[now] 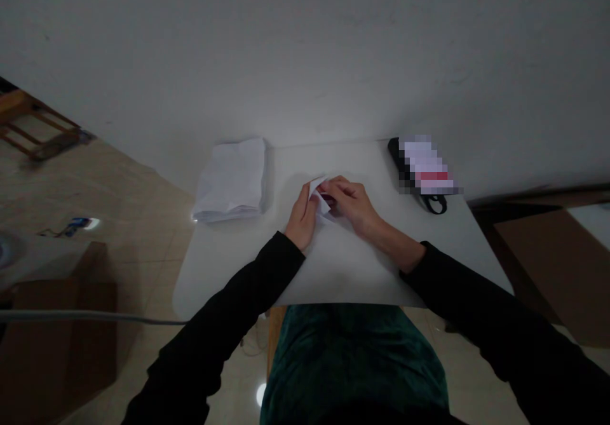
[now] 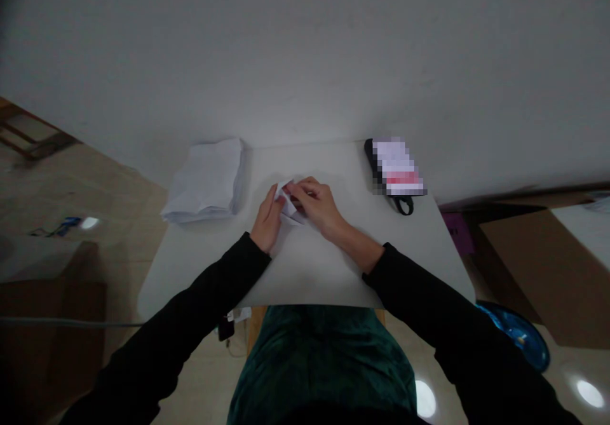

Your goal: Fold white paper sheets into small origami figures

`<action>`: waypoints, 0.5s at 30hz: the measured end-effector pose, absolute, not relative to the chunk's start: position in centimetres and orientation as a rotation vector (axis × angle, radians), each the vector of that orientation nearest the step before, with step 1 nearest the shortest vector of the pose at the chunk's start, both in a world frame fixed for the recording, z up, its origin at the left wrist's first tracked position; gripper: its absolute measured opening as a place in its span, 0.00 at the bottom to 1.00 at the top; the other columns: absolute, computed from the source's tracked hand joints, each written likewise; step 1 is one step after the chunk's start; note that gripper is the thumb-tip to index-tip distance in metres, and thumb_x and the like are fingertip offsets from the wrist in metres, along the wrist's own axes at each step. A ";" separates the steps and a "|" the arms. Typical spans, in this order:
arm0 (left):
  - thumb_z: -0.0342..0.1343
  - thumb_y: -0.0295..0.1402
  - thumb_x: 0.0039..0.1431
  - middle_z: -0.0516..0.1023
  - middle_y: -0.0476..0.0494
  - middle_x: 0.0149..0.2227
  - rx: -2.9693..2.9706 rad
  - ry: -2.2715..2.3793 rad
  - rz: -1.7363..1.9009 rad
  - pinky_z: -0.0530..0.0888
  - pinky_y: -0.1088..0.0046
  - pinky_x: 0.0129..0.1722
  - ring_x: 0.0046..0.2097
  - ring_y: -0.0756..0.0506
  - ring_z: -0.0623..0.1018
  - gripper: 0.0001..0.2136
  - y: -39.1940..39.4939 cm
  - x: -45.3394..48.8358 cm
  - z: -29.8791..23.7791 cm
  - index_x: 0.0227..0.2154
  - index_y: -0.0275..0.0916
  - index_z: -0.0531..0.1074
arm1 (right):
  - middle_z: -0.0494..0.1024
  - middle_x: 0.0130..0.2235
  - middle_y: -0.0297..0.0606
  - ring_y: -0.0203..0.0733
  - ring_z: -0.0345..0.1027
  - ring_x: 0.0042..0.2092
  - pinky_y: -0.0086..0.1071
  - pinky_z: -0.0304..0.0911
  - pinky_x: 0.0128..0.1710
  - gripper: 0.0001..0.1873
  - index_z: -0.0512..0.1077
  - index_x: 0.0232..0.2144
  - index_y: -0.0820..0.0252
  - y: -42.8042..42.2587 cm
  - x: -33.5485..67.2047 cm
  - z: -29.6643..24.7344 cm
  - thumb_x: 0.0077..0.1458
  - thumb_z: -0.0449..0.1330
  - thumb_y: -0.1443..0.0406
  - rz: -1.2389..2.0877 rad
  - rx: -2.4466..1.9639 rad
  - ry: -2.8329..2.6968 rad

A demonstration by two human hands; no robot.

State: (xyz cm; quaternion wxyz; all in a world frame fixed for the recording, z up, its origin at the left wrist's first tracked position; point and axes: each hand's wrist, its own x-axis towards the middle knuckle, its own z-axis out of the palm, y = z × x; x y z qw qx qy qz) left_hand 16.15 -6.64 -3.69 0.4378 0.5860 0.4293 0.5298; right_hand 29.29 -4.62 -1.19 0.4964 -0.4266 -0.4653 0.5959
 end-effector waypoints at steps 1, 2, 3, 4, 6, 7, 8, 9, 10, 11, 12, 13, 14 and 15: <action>0.48 0.44 0.67 0.78 0.39 0.52 1.314 1.025 1.331 0.68 0.52 0.61 0.57 0.39 0.75 0.18 -6.3 16.0 -3.9 0.52 0.40 0.70 | 0.72 0.34 0.35 0.34 0.67 0.32 0.31 0.62 0.29 0.15 0.77 0.26 0.59 -4.4 29.4 -1.2 0.48 0.64 0.53 1.466 -1.004 -1.139; 0.49 0.43 0.66 0.79 0.38 0.51 1.174 0.977 1.319 0.70 0.51 0.59 0.56 0.38 0.76 0.18 -6.0 16.0 -4.0 0.50 0.39 0.72 | 0.73 0.35 0.36 0.35 0.68 0.33 0.31 0.64 0.30 0.16 0.76 0.27 0.59 -4.2 29.6 -1.2 0.49 0.64 0.52 1.452 -0.991 -1.140; 0.50 0.43 0.64 0.79 0.38 0.50 1.051 0.928 1.290 0.72 0.51 0.57 0.55 0.37 0.77 0.17 -5.7 15.9 -4.0 0.48 0.38 0.73 | 0.73 0.35 0.36 0.36 0.69 0.33 0.32 0.65 0.30 0.16 0.75 0.28 0.59 -4.0 29.7 -1.4 0.48 0.65 0.52 1.408 -0.993 -1.145; 0.51 0.43 0.63 0.80 0.37 0.49 0.953 0.889 1.261 0.73 0.51 0.56 0.55 0.37 0.77 0.18 -5.5 15.8 -4.0 0.47 0.37 0.74 | 0.73 0.35 0.35 0.36 0.68 0.34 0.32 0.66 0.31 0.15 0.75 0.30 0.58 -3.8 29.8 -1.6 0.47 0.66 0.53 1.352 -1.007 -1.162; 0.53 0.43 0.62 0.79 0.35 0.50 0.848 0.839 1.226 0.74 0.53 0.55 0.55 0.37 0.78 0.18 -5.3 15.7 -3.9 0.47 0.35 0.75 | 0.72 0.33 0.33 0.36 0.66 0.33 0.31 0.66 0.31 0.14 0.74 0.33 0.58 -3.5 30.0 -2.1 0.45 0.68 0.57 1.267 -1.036 -1.230; 0.54 0.43 0.61 0.79 0.35 0.50 0.830 0.824 1.222 0.74 0.54 0.55 0.55 0.38 0.78 0.18 -5.2 15.7 -3.8 0.46 0.35 0.75 | 0.72 0.32 0.32 0.35 0.66 0.33 0.31 0.66 0.31 0.15 0.74 0.35 0.58 -3.4 30.1 -2.3 0.46 0.68 0.58 1.245 -1.035 -1.272; 0.55 0.43 0.61 0.79 0.34 0.51 0.823 0.811 1.226 0.74 0.55 0.55 0.55 0.38 0.78 0.18 -5.2 15.7 -3.8 0.46 0.35 0.75 | 0.72 0.32 0.32 0.35 0.66 0.33 0.31 0.66 0.31 0.15 0.73 0.37 0.58 -3.4 30.1 -2.4 0.47 0.68 0.59 1.235 -1.025 -1.305; 0.56 0.44 0.61 0.79 0.35 0.50 0.822 0.803 1.230 0.73 0.56 0.55 0.55 0.38 0.78 0.18 -5.2 15.6 -3.8 0.46 0.35 0.75 | 0.73 0.32 0.32 0.34 0.67 0.32 0.31 0.66 0.31 0.15 0.73 0.37 0.58 -3.4 30.1 -2.5 0.48 0.67 0.59 1.240 -1.008 -1.323; 0.57 0.44 0.60 0.80 0.35 0.50 0.823 0.797 1.231 0.73 0.57 0.56 0.54 0.39 0.78 0.18 -5.2 15.6 -3.8 0.46 0.35 0.75 | 0.73 0.32 0.32 0.34 0.68 0.32 0.31 0.66 0.31 0.15 0.72 0.38 0.58 -3.3 30.2 -2.5 0.48 0.67 0.59 1.251 -0.989 -1.325; 0.58 0.44 0.60 0.80 0.35 0.49 0.824 0.796 1.230 0.72 0.58 0.56 0.54 0.40 0.78 0.18 -5.2 15.7 -3.8 0.45 0.35 0.76 | 0.74 0.31 0.31 0.34 0.68 0.31 0.31 0.66 0.30 0.15 0.72 0.38 0.58 -3.3 30.2 -2.5 0.49 0.67 0.59 1.264 -0.970 -1.317; 0.59 0.44 0.59 0.80 0.36 0.48 0.823 0.801 1.232 0.72 0.60 0.55 0.52 0.41 0.79 0.18 -5.1 15.7 -3.9 0.45 0.35 0.76 | 0.74 0.30 0.31 0.34 0.68 0.29 0.31 0.66 0.30 0.15 0.72 0.37 0.58 -3.3 30.2 -2.5 0.49 0.67 0.58 1.271 -0.956 -1.304; 0.61 0.44 0.58 0.81 0.37 0.47 0.825 0.810 1.238 0.72 0.62 0.54 0.51 0.42 0.79 0.18 -5.1 15.7 -3.9 0.44 0.35 0.76 | 0.74 0.28 0.30 0.34 0.68 0.28 0.31 0.65 0.29 0.15 0.72 0.37 0.57 -3.2 30.2 -2.5 0.49 0.67 0.57 1.263 -0.947 -1.292; 0.62 0.44 0.57 0.81 0.38 0.45 0.832 0.822 1.251 0.72 0.64 0.53 0.49 0.43 0.79 0.18 -5.1 15.7 -3.9 0.43 0.35 0.77 | 0.74 0.26 0.29 0.33 0.67 0.27 0.30 0.64 0.28 0.14 0.72 0.36 0.57 -3.1 30.2 -2.5 0.49 0.67 0.57 1.240 -0.943 -1.284; 0.63 0.44 0.56 0.81 0.40 0.43 0.848 0.836 1.275 0.73 0.67 0.50 0.47 0.44 0.80 0.17 -5.1 15.7 -4.0 0.41 0.35 0.77 | 0.73 0.26 0.29 0.33 0.65 0.26 0.30 0.62 0.27 0.14 0.72 0.35 0.57 -3.1 30.2 -2.6 0.49 0.67 0.56 1.206 -0.940 -1.285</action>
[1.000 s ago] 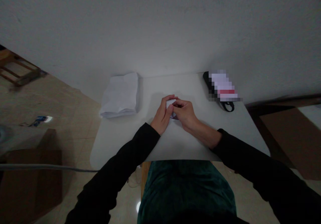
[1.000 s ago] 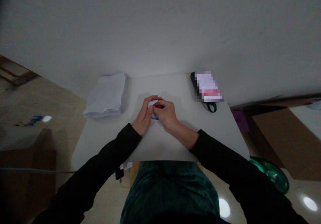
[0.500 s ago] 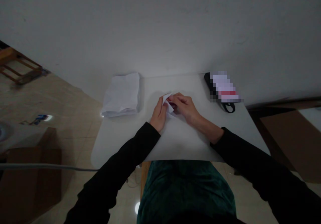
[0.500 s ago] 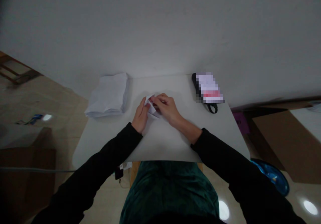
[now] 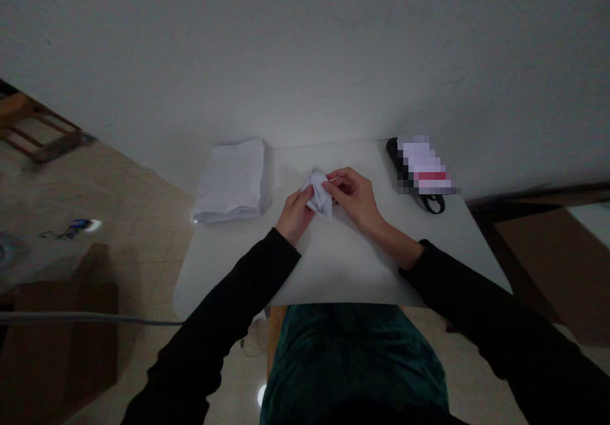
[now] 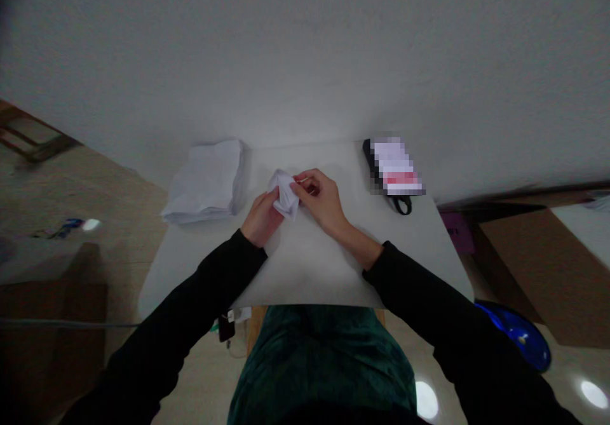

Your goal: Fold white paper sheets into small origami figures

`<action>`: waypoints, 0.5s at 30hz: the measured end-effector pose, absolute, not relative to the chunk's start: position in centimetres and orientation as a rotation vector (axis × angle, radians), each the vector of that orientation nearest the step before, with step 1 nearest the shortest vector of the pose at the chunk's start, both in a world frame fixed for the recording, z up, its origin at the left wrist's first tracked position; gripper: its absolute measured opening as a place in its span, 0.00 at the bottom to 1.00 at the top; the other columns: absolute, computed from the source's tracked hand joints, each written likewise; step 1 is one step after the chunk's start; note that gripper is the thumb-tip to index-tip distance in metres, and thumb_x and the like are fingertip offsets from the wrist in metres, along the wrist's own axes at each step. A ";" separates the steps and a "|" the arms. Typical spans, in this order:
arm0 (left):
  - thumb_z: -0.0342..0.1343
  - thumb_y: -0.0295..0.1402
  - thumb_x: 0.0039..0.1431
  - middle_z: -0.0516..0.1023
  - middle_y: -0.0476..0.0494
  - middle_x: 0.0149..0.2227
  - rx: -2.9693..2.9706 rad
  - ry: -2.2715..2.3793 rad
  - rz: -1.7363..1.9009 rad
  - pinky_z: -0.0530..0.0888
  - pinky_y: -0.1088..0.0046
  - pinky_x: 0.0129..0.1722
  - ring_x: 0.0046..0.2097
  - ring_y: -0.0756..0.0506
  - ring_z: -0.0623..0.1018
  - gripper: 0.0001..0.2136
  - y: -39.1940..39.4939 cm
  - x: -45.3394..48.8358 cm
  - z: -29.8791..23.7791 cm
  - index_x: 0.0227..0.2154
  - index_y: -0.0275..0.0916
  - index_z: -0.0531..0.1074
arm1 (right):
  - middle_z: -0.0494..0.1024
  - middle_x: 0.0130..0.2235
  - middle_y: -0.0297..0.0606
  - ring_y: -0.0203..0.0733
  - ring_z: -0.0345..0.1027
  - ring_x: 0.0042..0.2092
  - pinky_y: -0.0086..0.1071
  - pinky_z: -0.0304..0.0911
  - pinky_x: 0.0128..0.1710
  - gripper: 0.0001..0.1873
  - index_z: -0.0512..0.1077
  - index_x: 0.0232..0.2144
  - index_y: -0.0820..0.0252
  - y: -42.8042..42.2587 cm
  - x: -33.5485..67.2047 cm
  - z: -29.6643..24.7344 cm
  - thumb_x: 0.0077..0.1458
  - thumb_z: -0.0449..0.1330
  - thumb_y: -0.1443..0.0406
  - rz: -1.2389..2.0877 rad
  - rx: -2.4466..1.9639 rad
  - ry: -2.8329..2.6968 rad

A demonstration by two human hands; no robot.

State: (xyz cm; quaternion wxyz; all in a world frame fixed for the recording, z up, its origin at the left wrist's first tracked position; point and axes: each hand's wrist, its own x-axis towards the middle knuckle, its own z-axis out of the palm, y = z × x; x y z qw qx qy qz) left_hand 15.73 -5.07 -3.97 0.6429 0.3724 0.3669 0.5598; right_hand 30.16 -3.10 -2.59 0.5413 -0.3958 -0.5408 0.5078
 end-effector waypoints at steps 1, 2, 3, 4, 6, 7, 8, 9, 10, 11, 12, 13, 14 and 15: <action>0.65 0.44 0.55 0.81 0.41 0.42 0.872 0.855 1.316 0.73 0.69 0.48 0.45 0.45 0.79 0.17 -5.0 15.7 -4.0 0.40 0.36 0.78 | 0.73 0.26 0.29 0.32 0.64 0.26 0.29 0.61 0.27 0.13 0.73 0.34 0.57 -3.1 30.2 -2.7 0.50 0.67 0.56 1.172 -0.939 -1.297; 0.66 0.43 0.54 0.81 0.43 0.40 0.902 0.881 1.366 0.72 0.71 0.45 0.43 0.46 0.79 0.16 -5.0 15.7 -4.0 0.40 0.36 0.78 | 0.73 0.26 0.29 0.32 0.64 0.26 0.30 0.61 0.27 0.12 0.74 0.33 0.58 -3.1 30.1 -2.8 0.50 0.66 0.56 1.145 -0.934 -1.320; 0.66 0.42 0.53 0.81 0.44 0.40 0.933 0.912 1.419 0.72 0.72 0.44 0.41 0.47 0.79 0.16 -4.9 15.6 -3.9 0.40 0.37 0.79 | 0.73 0.27 0.30 0.32 0.64 0.27 0.30 0.60 0.28 0.11 0.75 0.33 0.58 -3.1 30.1 -2.8 0.51 0.65 0.57 1.126 -0.930 -1.350; 0.66 0.42 0.53 0.81 0.45 0.39 0.961 0.948 1.465 0.72 0.73 0.42 0.40 0.48 0.78 0.15 -4.9 15.5 -3.9 0.40 0.38 0.79 | 0.73 0.27 0.31 0.32 0.64 0.27 0.30 0.60 0.28 0.10 0.75 0.32 0.58 -3.2 30.1 -2.9 0.51 0.65 0.58 1.114 -0.930 -1.386; 0.65 0.42 0.55 0.81 0.45 0.38 1.004 1.020 1.518 0.72 0.74 0.40 0.38 0.49 0.77 0.15 -4.8 15.4 -3.8 0.41 0.39 0.79 | 0.73 0.27 0.31 0.32 0.64 0.27 0.30 0.59 0.28 0.08 0.76 0.31 0.59 -3.5 30.0 -2.8 0.52 0.64 0.60 1.078 -0.953 -1.455; 0.64 0.43 0.55 0.81 0.45 0.37 1.024 1.047 1.518 0.72 0.73 0.39 0.36 0.49 0.77 0.15 -4.8 15.3 -3.7 0.41 0.39 0.79 | 0.73 0.26 0.31 0.32 0.63 0.27 0.30 0.59 0.28 0.07 0.76 0.30 0.59 -3.7 30.0 -2.7 0.52 0.64 0.61 1.053 -0.970 -1.477; 0.64 0.43 0.56 0.81 0.45 0.36 1.050 1.066 1.505 0.72 0.73 0.38 0.36 0.49 0.77 0.15 -4.9 15.3 -3.7 0.41 0.39 0.80 | 0.72 0.25 0.30 0.32 0.62 0.26 0.30 0.58 0.27 0.07 0.76 0.30 0.59 -3.9 29.9 -2.6 0.52 0.64 0.61 1.028 -0.986 -1.489; 0.64 0.44 0.56 0.81 0.45 0.36 1.083 1.079 1.487 0.72 0.73 0.38 0.36 0.49 0.77 0.15 -4.9 15.3 -3.7 0.40 0.39 0.80 | 0.72 0.25 0.30 0.32 0.62 0.26 0.30 0.58 0.27 0.07 0.76 0.30 0.59 -4.0 29.9 -2.5 0.53 0.64 0.61 1.006 -1.000 -1.493; 0.63 0.44 0.57 0.82 0.45 0.36 1.121 1.090 1.470 0.72 0.72 0.39 0.36 0.48 0.78 0.15 -5.0 15.4 -3.8 0.40 0.39 0.80 | 0.73 0.25 0.30 0.32 0.63 0.26 0.30 0.58 0.27 0.07 0.76 0.30 0.59 -4.1 29.8 -2.4 0.53 0.64 0.60 0.989 -1.008 -1.489; 0.63 0.44 0.58 0.82 0.45 0.36 1.158 1.100 1.459 0.73 0.72 0.40 0.37 0.48 0.78 0.15 -5.0 15.5 -3.8 0.41 0.39 0.80 | 0.73 0.26 0.31 0.32 0.63 0.26 0.30 0.59 0.28 0.08 0.76 0.30 0.59 -4.1 29.8 -2.3 0.54 0.63 0.60 0.981 -1.012 -1.482; 0.62 0.44 0.58 0.82 0.44 0.37 1.192 1.112 1.454 0.73 0.71 0.41 0.38 0.47 0.79 0.15 -5.1 15.5 -3.9 0.41 0.39 0.80 | 0.74 0.27 0.31 0.32 0.63 0.27 0.30 0.59 0.28 0.09 0.76 0.31 0.60 -4.2 29.7 -2.3 0.54 0.63 0.59 0.977 -1.015 -1.473; 0.62 0.44 0.58 0.82 0.43 0.38 1.217 1.126 1.455 0.73 0.70 0.42 0.40 0.46 0.79 0.15 -5.1 15.6 -4.0 0.42 0.39 0.80 | 0.74 0.27 0.32 0.32 0.63 0.27 0.30 0.59 0.28 0.10 0.76 0.31 0.60 -4.1 29.7 -2.3 0.54 0.63 0.59 0.973 -1.018 -1.465; 0.62 0.44 0.59 0.82 0.43 0.40 1.229 1.140 1.463 0.74 0.70 0.43 0.41 0.46 0.79 0.15 -5.2 15.7 -4.1 0.43 0.39 0.80 | 0.74 0.27 0.32 0.33 0.63 0.27 0.30 0.59 0.28 0.10 0.76 0.31 0.60 -4.1 29.7 -2.3 0.54 0.63 0.59 0.969 -1.022 -1.459; 0.61 0.43 0.59 0.82 0.42 0.41 1.231 1.152 1.473 0.74 0.70 0.44 0.42 0.46 0.79 0.16 -5.3 15.8 -4.1 0.44 0.39 0.79 | 0.74 0.27 0.32 0.33 0.63 0.27 0.30 0.59 0.28 0.10 0.76 0.30 0.60 -4.1 29.6 -2.3 0.54 0.63 0.59 0.967 -1.026 -1.454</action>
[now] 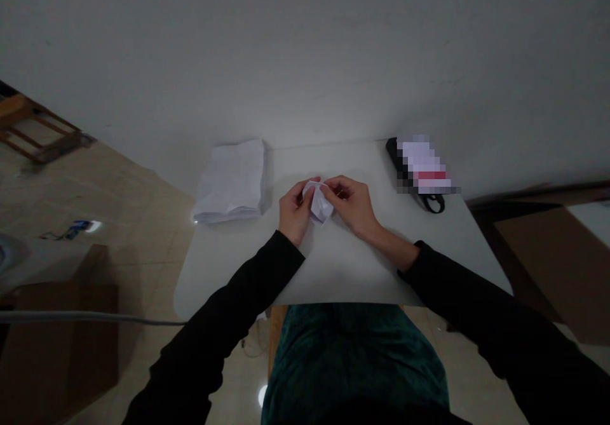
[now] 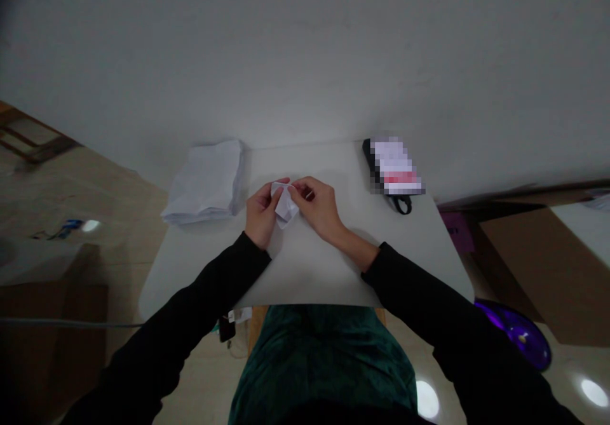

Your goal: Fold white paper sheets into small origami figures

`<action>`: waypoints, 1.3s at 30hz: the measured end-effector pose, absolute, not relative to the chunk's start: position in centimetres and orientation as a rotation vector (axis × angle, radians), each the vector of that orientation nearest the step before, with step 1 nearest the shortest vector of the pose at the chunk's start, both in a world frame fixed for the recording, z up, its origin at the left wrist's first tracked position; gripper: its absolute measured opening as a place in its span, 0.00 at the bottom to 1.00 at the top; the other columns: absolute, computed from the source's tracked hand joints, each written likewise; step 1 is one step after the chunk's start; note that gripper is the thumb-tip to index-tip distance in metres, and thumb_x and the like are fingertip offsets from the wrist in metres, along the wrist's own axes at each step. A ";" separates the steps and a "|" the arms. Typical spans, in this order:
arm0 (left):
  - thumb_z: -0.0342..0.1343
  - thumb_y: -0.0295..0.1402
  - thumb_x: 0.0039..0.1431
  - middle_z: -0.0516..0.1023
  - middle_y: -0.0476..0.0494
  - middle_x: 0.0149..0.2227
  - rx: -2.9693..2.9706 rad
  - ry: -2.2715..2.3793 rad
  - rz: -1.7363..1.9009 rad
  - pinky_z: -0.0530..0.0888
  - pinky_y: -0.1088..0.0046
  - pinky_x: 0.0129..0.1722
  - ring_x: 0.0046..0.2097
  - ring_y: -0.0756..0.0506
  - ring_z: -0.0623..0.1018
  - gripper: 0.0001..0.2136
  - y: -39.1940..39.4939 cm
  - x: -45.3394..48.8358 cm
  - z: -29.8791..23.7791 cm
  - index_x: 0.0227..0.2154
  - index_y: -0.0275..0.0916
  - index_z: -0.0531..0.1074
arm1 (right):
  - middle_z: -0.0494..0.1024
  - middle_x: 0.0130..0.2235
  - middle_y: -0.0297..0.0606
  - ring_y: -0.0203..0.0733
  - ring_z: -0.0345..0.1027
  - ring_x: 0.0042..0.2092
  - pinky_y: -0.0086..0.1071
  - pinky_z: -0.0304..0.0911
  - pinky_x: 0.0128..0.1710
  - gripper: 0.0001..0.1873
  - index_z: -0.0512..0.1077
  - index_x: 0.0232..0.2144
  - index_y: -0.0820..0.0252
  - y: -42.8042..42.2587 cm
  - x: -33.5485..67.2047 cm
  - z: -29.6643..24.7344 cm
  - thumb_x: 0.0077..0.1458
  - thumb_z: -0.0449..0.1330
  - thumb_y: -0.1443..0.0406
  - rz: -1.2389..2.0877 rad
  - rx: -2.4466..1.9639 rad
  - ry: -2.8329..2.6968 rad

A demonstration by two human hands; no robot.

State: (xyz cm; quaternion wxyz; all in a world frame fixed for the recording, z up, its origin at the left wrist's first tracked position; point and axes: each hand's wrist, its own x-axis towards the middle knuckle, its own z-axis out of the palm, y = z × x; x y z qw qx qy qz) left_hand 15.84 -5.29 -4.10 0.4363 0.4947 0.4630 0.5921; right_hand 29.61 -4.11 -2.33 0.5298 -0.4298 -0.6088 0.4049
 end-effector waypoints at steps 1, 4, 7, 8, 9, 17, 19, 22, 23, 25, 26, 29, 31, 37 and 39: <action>0.61 0.42 0.59 0.81 0.42 0.42 1.228 1.162 1.483 0.74 0.70 0.44 0.42 0.46 0.79 0.16 -5.4 15.9 -4.1 0.46 0.38 0.78 | 0.74 0.27 0.32 0.33 0.64 0.27 0.30 0.59 0.28 0.10 0.76 0.30 0.60 -4.1 29.6 -2.3 0.54 0.63 0.59 0.965 -1.031 -1.449; 0.60 0.39 0.60 0.80 0.42 0.43 1.251 1.206 1.515 0.73 0.71 0.42 0.41 0.47 0.78 0.16 -5.7 16.1 -3.9 0.49 0.38 0.76 | 0.75 0.27 0.32 0.33 0.64 0.27 0.30 0.59 0.28 0.09 0.75 0.30 0.60 -4.2 29.4 -2.2 0.53 0.62 0.60 0.970 -1.041 -1.443; 0.59 0.37 0.61 0.80 0.44 0.40 1.379 1.263 1.539 0.72 0.72 0.40 0.38 0.49 0.77 0.15 -6.0 16.2 -3.6 0.49 0.39 0.76 | 0.75 0.28 0.32 0.33 0.64 0.27 0.30 0.59 0.27 0.07 0.74 0.29 0.60 -4.4 29.4 -2.0 0.53 0.62 0.61 0.984 -1.027 -1.467; 0.59 0.36 0.61 0.79 0.44 0.39 1.424 1.275 1.545 0.72 0.73 0.40 0.38 0.49 0.76 0.14 -6.1 16.2 -3.5 0.49 0.40 0.76 | 0.74 0.28 0.31 0.33 0.63 0.27 0.30 0.59 0.27 0.07 0.73 0.29 0.59 -4.4 29.4 -2.0 0.53 0.62 0.61 0.985 -1.021 -1.479; 0.59 0.34 0.60 0.79 0.45 0.38 1.459 1.281 1.554 0.72 0.73 0.40 0.37 0.49 0.76 0.14 -6.1 16.2 -3.4 0.49 0.40 0.76 | 0.74 0.27 0.31 0.33 0.63 0.27 0.30 0.59 0.27 0.06 0.73 0.28 0.59 -4.5 29.5 -1.9 0.52 0.62 0.62 0.980 -1.016 -1.492; 0.60 0.28 0.54 0.76 0.50 0.30 1.478 1.367 1.602 0.71 0.76 0.34 0.31 0.52 0.73 0.14 -6.3 16.2 -3.0 0.44 0.40 0.77 | 0.72 0.27 0.31 0.34 0.63 0.29 0.31 0.60 0.29 0.03 0.72 0.27 0.58 -4.8 29.4 -2.3 0.51 0.63 0.65 0.846 -0.977 -1.525; 0.60 0.28 0.53 0.75 0.51 0.29 1.418 1.374 1.610 0.70 0.76 0.32 0.30 0.52 0.73 0.13 -6.3 16.2 -2.8 0.42 0.39 0.78 | 0.73 0.28 0.31 0.34 0.63 0.29 0.31 0.60 0.29 0.03 0.73 0.28 0.58 -4.9 29.2 -2.4 0.52 0.63 0.65 0.868 -0.962 -1.523; 0.61 0.30 0.52 0.77 0.49 0.29 1.290 1.319 1.605 0.69 0.76 0.30 0.29 0.52 0.73 0.09 -6.4 16.4 -2.7 0.38 0.38 0.78 | 0.73 0.29 0.32 0.34 0.64 0.29 0.31 0.60 0.29 0.04 0.74 0.30 0.58 -5.1 29.0 -2.6 0.53 0.63 0.64 0.921 -0.939 -1.500; 0.62 0.32 0.52 0.78 0.48 0.30 1.255 1.296 1.606 0.70 0.76 0.31 0.29 0.52 0.74 0.09 -6.4 16.4 -2.7 0.36 0.37 0.79 | 0.74 0.29 0.32 0.34 0.64 0.29 0.31 0.60 0.29 0.04 0.74 0.30 0.58 -5.2 29.0 -2.7 0.54 0.63 0.63 0.930 -0.936 -1.490; 0.64 0.33 0.51 0.79 0.47 0.31 1.207 1.264 1.617 0.71 0.76 0.32 0.30 0.51 0.75 0.08 -6.3 16.3 -2.7 0.35 0.37 0.79 | 0.74 0.29 0.31 0.34 0.64 0.29 0.31 0.60 0.29 0.05 0.74 0.31 0.58 -5.3 28.9 -2.8 0.54 0.63 0.62 0.943 -0.937 -1.475; 0.64 0.32 0.50 0.79 0.47 0.31 1.188 1.253 1.623 0.71 0.76 0.32 0.30 0.52 0.75 0.09 -6.3 16.3 -2.7 0.35 0.37 0.79 | 0.74 0.29 0.31 0.34 0.64 0.29 0.31 0.60 0.29 0.06 0.74 0.31 0.58 -5.3 28.8 -2.9 0.54 0.64 0.62 0.953 -0.939 -1.471; 0.64 0.30 0.48 0.77 0.49 0.29 1.147 1.229 1.616 0.70 0.77 0.31 0.29 0.53 0.74 0.09 -6.1 16.0 -2.8 0.35 0.38 0.78 | 0.73 0.28 0.31 0.34 0.63 0.29 0.31 0.60 0.29 0.07 0.74 0.31 0.58 -5.5 28.7 -3.1 0.54 0.63 0.60 0.989 -0.947 -1.462; 0.64 0.30 0.49 0.76 0.50 0.29 1.160 1.227 1.589 0.70 0.77 0.30 0.29 0.53 0.73 0.09 -6.1 15.9 -2.9 0.36 0.39 0.78 | 0.73 0.28 0.31 0.34 0.63 0.29 0.31 0.60 0.30 0.08 0.73 0.31 0.58 -5.5 28.7 -3.1 0.54 0.63 0.59 1.004 -0.950 -1.448; 0.57 0.47 0.61 0.76 0.47 0.32 1.245 1.139 1.343 0.73 0.73 0.32 0.32 0.49 0.75 0.16 -6.3 16.5 -3.6 0.39 0.38 0.75 | 0.70 0.27 0.30 0.34 0.60 0.27 0.31 0.58 0.27 0.11 0.71 0.32 0.57 -5.1 28.9 -2.7 0.56 0.62 0.56 0.954 -1.010 -1.296; 0.55 0.52 0.62 0.73 0.48 0.27 1.170 1.068 1.231 0.71 0.73 0.26 0.26 0.50 0.73 0.20 -6.3 16.6 -4.2 0.37 0.38 0.73 | 0.69 0.27 0.30 0.34 0.59 0.27 0.30 0.58 0.26 0.11 0.70 0.33 0.56 -5.1 29.0 -2.8 0.57 0.61 0.55 0.959 -1.032 -1.295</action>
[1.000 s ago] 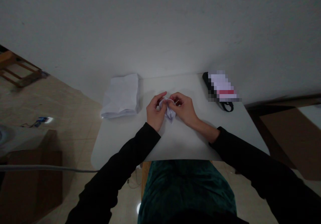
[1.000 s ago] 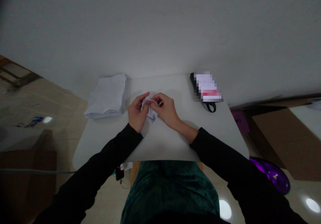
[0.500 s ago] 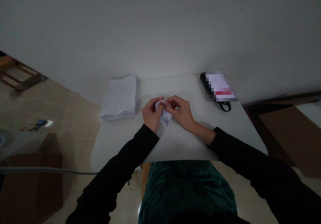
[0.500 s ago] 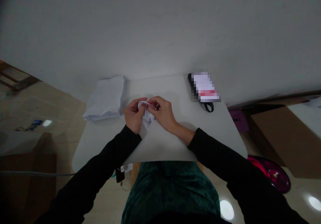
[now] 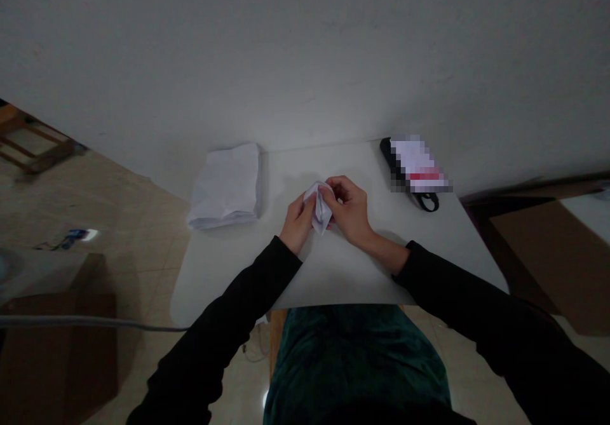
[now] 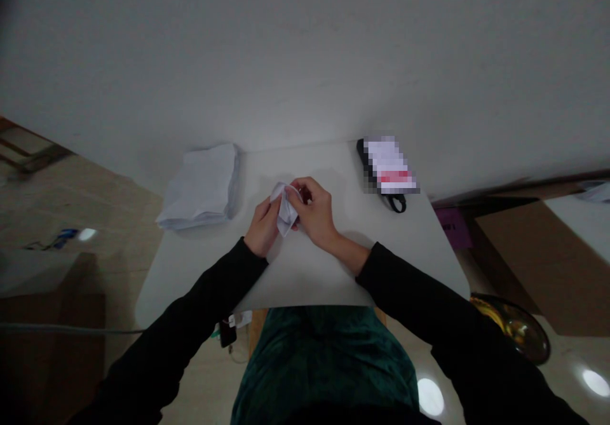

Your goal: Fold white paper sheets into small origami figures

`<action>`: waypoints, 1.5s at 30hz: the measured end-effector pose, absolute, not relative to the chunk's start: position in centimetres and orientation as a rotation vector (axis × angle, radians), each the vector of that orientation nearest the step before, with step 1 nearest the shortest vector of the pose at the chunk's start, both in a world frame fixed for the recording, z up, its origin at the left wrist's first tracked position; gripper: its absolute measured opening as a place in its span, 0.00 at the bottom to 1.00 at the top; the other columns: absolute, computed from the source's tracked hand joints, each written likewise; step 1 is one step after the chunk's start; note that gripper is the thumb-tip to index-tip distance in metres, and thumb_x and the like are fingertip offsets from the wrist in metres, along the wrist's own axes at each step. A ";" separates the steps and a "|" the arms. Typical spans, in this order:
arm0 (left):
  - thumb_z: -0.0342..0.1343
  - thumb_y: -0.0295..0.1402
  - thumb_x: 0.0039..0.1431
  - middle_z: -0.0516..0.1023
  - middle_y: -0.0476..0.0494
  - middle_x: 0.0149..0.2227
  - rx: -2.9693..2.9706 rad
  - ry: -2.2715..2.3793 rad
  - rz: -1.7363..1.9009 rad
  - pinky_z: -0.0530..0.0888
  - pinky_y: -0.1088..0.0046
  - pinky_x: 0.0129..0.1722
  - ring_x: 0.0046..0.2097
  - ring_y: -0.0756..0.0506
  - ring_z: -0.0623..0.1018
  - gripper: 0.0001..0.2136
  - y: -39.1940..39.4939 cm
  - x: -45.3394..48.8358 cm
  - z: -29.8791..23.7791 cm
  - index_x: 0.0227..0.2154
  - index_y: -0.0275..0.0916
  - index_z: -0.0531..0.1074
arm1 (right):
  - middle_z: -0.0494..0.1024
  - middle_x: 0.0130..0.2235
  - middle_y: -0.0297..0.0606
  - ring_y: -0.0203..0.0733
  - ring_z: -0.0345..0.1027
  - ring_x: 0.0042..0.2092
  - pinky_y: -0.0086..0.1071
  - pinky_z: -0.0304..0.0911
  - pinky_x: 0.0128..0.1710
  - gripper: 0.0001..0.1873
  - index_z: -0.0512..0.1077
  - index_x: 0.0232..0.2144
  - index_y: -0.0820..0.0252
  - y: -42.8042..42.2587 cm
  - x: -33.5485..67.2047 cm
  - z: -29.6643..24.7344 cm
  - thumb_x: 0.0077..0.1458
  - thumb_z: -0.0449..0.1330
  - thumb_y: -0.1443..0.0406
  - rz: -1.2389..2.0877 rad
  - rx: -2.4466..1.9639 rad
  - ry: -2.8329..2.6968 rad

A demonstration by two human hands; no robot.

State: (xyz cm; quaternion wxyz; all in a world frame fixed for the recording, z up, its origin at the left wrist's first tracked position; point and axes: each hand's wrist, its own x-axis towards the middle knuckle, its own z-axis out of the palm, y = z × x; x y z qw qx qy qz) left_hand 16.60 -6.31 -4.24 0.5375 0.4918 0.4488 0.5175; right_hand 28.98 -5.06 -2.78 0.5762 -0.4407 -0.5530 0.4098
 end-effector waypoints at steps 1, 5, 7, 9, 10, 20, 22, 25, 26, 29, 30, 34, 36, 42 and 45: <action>0.55 0.53 0.61 0.72 0.49 0.26 1.131 1.039 1.205 0.70 0.73 0.24 0.25 0.50 0.72 0.21 -6.2 16.6 -4.5 0.36 0.38 0.72 | 0.69 0.28 0.30 0.34 0.59 0.27 0.30 0.58 0.26 0.11 0.69 0.33 0.56 -5.1 29.0 -2.8 0.57 0.61 0.55 0.968 -1.035 -1.305; 0.59 0.53 0.58 0.73 0.49 0.26 1.115 1.062 1.297 0.68 0.74 0.24 0.26 0.51 0.71 0.21 -5.9 16.4 -5.3 0.32 0.37 0.73 | 0.68 0.30 0.31 0.34 0.61 0.29 0.30 0.59 0.28 0.09 0.69 0.34 0.57 -5.2 28.8 -3.2 0.54 0.62 0.59 0.964 -1.016 -1.336; 0.59 0.53 0.57 0.75 0.48 0.27 1.125 1.085 1.353 0.69 0.75 0.28 0.28 0.51 0.72 0.21 -5.8 16.3 -5.3 0.32 0.36 0.74 | 0.68 0.30 0.30 0.34 0.61 0.30 0.30 0.59 0.29 0.09 0.69 0.34 0.58 -5.1 28.7 -3.5 0.52 0.64 0.61 0.969 -1.031 -1.342; 0.58 0.52 0.59 0.77 0.47 0.29 1.124 1.069 1.367 0.72 0.73 0.32 0.30 0.49 0.75 0.21 -5.8 16.3 -5.1 0.35 0.36 0.75 | 0.68 0.29 0.30 0.34 0.60 0.29 0.31 0.59 0.30 0.09 0.70 0.32 0.59 -5.0 28.8 -3.6 0.50 0.65 0.61 0.995 -1.061 -1.353; 0.58 0.52 0.59 0.79 0.46 0.30 1.131 1.060 1.370 0.73 0.71 0.35 0.31 0.48 0.76 0.21 -5.9 16.3 -5.0 0.36 0.36 0.75 | 0.68 0.29 0.31 0.34 0.60 0.29 0.31 0.59 0.30 0.10 0.70 0.32 0.59 -4.9 28.8 -3.7 0.50 0.65 0.61 1.014 -1.070 -1.358; 0.59 0.48 0.60 0.80 0.41 0.45 1.205 0.977 1.345 0.74 0.66 0.48 0.44 0.44 0.79 0.19 -5.9 15.8 -5.1 0.46 0.39 0.75 | 0.71 0.34 0.34 0.37 0.65 0.35 0.31 0.63 0.33 0.08 0.72 0.34 0.57 -4.8 29.3 -3.3 0.54 0.64 0.61 0.882 -1.050 -1.432; 0.59 0.48 0.60 0.79 0.41 0.46 1.156 0.932 1.331 0.75 0.65 0.48 0.45 0.44 0.79 0.20 -5.9 16.0 -5.1 0.48 0.41 0.74 | 0.71 0.35 0.34 0.36 0.65 0.34 0.31 0.63 0.33 0.08 0.71 0.36 0.57 -4.9 29.2 -3.3 0.55 0.63 0.60 0.889 -1.038 -1.420; 0.60 0.50 0.59 0.79 0.41 0.44 1.091 0.918 1.326 0.76 0.65 0.47 0.46 0.43 0.79 0.21 -6.0 16.3 -4.9 0.49 0.41 0.74 | 0.73 0.35 0.33 0.35 0.65 0.31 0.31 0.63 0.30 0.11 0.70 0.40 0.56 -4.9 29.1 -3.5 0.56 0.62 0.59 1.010 -1.043 -1.392; 0.60 0.51 0.59 0.79 0.41 0.44 1.072 0.916 1.335 0.76 0.65 0.47 0.46 0.43 0.79 0.22 -6.0 16.4 -4.9 0.48 0.41 0.74 | 0.74 0.35 0.33 0.35 0.66 0.31 0.31 0.63 0.30 0.13 0.70 0.41 0.56 -4.9 29.1 -3.6 0.55 0.62 0.58 1.059 -1.039 -1.380; 0.61 0.51 0.58 0.78 0.41 0.46 1.032 0.905 1.392 0.75 0.65 0.49 0.48 0.44 0.78 0.22 -6.1 16.7 -4.7 0.48 0.41 0.73 | 0.74 0.33 0.32 0.35 0.66 0.30 0.30 0.62 0.30 0.14 0.72 0.41 0.57 -4.8 29.1 -3.7 0.53 0.64 0.58 1.112 -1.001 -1.350; 0.61 0.50 0.57 0.78 0.42 0.47 1.021 0.897 1.416 0.75 0.66 0.49 0.48 0.44 0.78 0.22 -6.1 16.7 -4.7 0.48 0.42 0.73 | 0.73 0.31 0.31 0.34 0.65 0.30 0.30 0.61 0.30 0.13 0.73 0.40 0.57 -4.8 29.1 -3.7 0.53 0.65 0.59 1.087 -0.994 -1.349; 0.61 0.50 0.57 0.78 0.44 0.45 0.969 0.916 1.417 0.76 0.69 0.45 0.44 0.46 0.79 0.20 -6.2 16.7 -4.8 0.47 0.43 0.72 | 0.70 0.29 0.30 0.34 0.62 0.30 0.31 0.60 0.30 0.09 0.76 0.36 0.56 -4.8 29.2 -3.7 0.51 0.66 0.60 0.938 -1.011 -1.347; 0.60 0.52 0.58 0.79 0.42 0.42 0.948 0.946 1.341 0.77 0.70 0.39 0.41 0.46 0.79 0.21 -6.2 16.6 -4.9 0.45 0.41 0.72 | 0.70 0.28 0.30 0.34 0.62 0.29 0.32 0.60 0.29 0.09 0.76 0.35 0.56 -4.9 29.2 -3.7 0.52 0.66 0.59 0.972 -1.016 -1.312; 0.56 0.50 0.60 0.74 0.48 0.28 0.977 1.054 1.307 0.72 0.73 0.27 0.27 0.50 0.73 0.18 -6.2 16.2 -5.5 0.34 0.38 0.72 | 0.72 0.30 0.29 0.34 0.62 0.29 0.33 0.64 0.32 0.12 0.73 0.38 0.56 -5.1 28.9 -3.9 0.49 0.65 0.62 1.088 -0.975 -1.343; 0.57 0.44 0.60 0.74 0.48 0.29 0.999 1.078 1.343 0.72 0.74 0.28 0.28 0.50 0.73 0.13 -6.0 16.1 -5.8 0.34 0.38 0.73 | 0.72 0.31 0.30 0.35 0.63 0.30 0.32 0.64 0.32 0.13 0.72 0.38 0.56 -5.1 28.8 -3.9 0.46 0.64 0.64 1.155 -0.976 -1.365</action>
